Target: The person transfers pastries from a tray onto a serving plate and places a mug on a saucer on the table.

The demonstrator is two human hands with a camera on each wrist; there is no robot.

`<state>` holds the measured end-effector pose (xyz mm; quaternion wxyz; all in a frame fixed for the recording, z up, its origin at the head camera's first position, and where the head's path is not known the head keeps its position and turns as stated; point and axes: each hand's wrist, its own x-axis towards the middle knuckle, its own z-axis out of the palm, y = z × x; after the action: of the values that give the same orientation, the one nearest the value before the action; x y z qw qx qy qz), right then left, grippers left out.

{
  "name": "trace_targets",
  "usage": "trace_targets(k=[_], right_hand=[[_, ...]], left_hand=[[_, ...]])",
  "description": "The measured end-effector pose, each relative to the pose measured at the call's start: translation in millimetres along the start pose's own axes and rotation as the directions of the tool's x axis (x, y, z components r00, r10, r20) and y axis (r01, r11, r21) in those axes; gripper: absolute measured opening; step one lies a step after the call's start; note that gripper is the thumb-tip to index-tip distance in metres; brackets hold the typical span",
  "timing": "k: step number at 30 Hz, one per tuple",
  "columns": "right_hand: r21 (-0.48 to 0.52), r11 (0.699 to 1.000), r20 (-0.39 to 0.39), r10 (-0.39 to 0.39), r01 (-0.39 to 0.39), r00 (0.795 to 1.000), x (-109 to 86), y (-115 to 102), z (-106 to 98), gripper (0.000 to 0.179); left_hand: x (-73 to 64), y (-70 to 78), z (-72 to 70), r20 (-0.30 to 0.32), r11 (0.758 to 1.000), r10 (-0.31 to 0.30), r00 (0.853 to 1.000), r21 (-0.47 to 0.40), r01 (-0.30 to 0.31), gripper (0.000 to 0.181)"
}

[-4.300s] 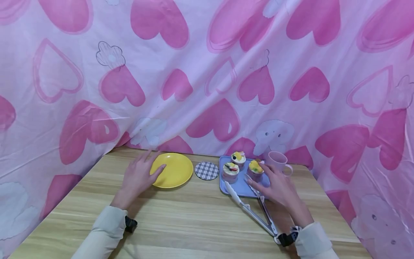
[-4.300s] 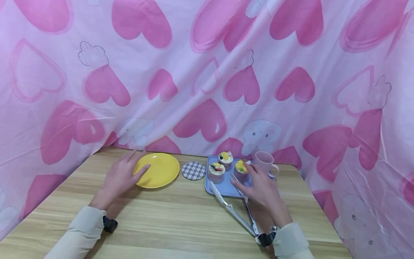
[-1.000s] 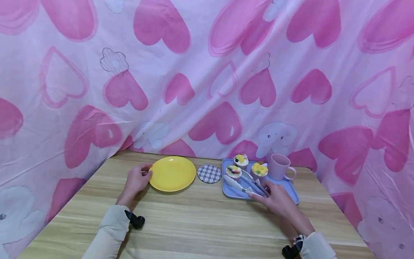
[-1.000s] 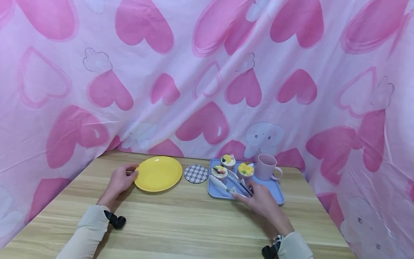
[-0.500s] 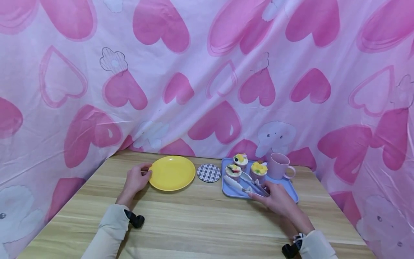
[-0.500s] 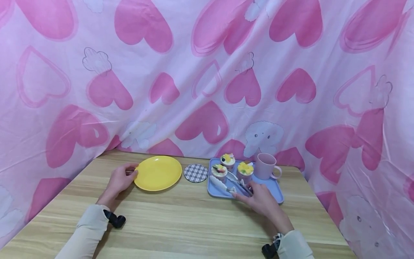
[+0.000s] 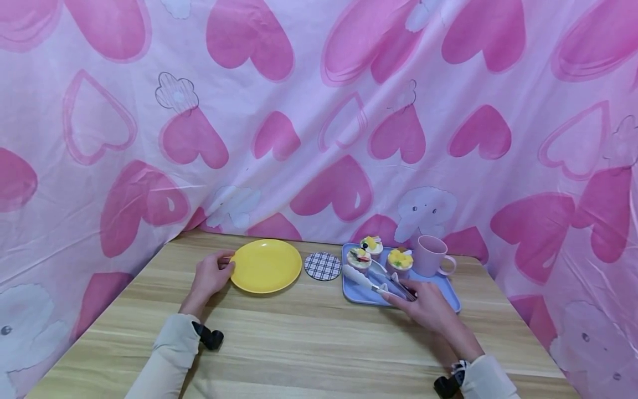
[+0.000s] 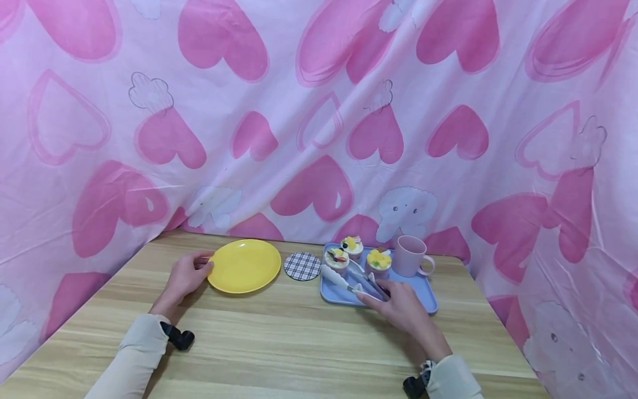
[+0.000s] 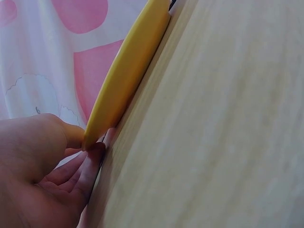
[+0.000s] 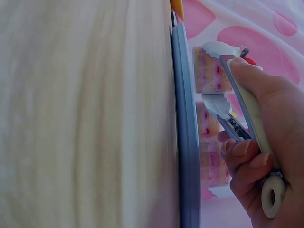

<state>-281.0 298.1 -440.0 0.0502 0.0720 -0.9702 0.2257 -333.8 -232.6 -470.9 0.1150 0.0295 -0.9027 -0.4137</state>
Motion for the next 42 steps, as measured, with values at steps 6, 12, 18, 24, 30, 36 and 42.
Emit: trace_targets(k=[6, 12, 18, 24, 30, 36, 42], right_hand=[[0.029, 1.0, 0.001, -0.004, 0.004, 1.0, 0.4, -10.8, 1.1, 0.089], [0.054, 0.999, -0.006, -0.004, 0.004, 1.0, -1.3, -20.3, 3.4, 0.085], [0.075, 0.997, -0.007, -0.005, 0.005, 1.0, 2.3, -28.4, 7.6, 0.085], [0.115, 0.993, -0.018, -0.007, 0.009, 1.0, 7.2, -44.4, 11.5, 0.083], [0.12, 0.99, -0.072, -0.065, 0.074, 0.995, 13.7, -60.9, 17.5, 0.076], [0.163, 0.985, -0.058, -0.047, 0.056, 0.997, 18.2, -77.3, 23.1, 0.076], [0.193, 0.979, -0.057, -0.056, 0.066, 0.997, 22.7, -88.7, 29.8, 0.072]], left_hand=[[-0.5, -0.2, -0.9, -0.015, 1.0, 0.004, 1.0, 0.008, -0.004, 0.038], [0.8, 0.7, -0.3, -0.016, 1.0, 0.01, 1.0, -0.006, -0.01, 0.038], [0.2, 0.6, -0.1, -0.017, 1.0, 0.008, 1.0, -0.021, -0.008, 0.037], [-0.6, 0.2, 0.9, -0.017, 0.999, -0.005, 1.0, -0.041, 0.005, 0.037], [-2.2, 1.3, 1.6, -0.022, 0.999, 0.004, 1.0, -0.048, -0.005, 0.037], [-2.0, -0.2, 3.2, 0.006, 0.998, -0.037, 0.999, -0.053, 0.037, 0.039], [-2.4, -0.6, 1.6, 0.003, 0.997, -0.047, 0.999, -0.055, 0.048, 0.039]])
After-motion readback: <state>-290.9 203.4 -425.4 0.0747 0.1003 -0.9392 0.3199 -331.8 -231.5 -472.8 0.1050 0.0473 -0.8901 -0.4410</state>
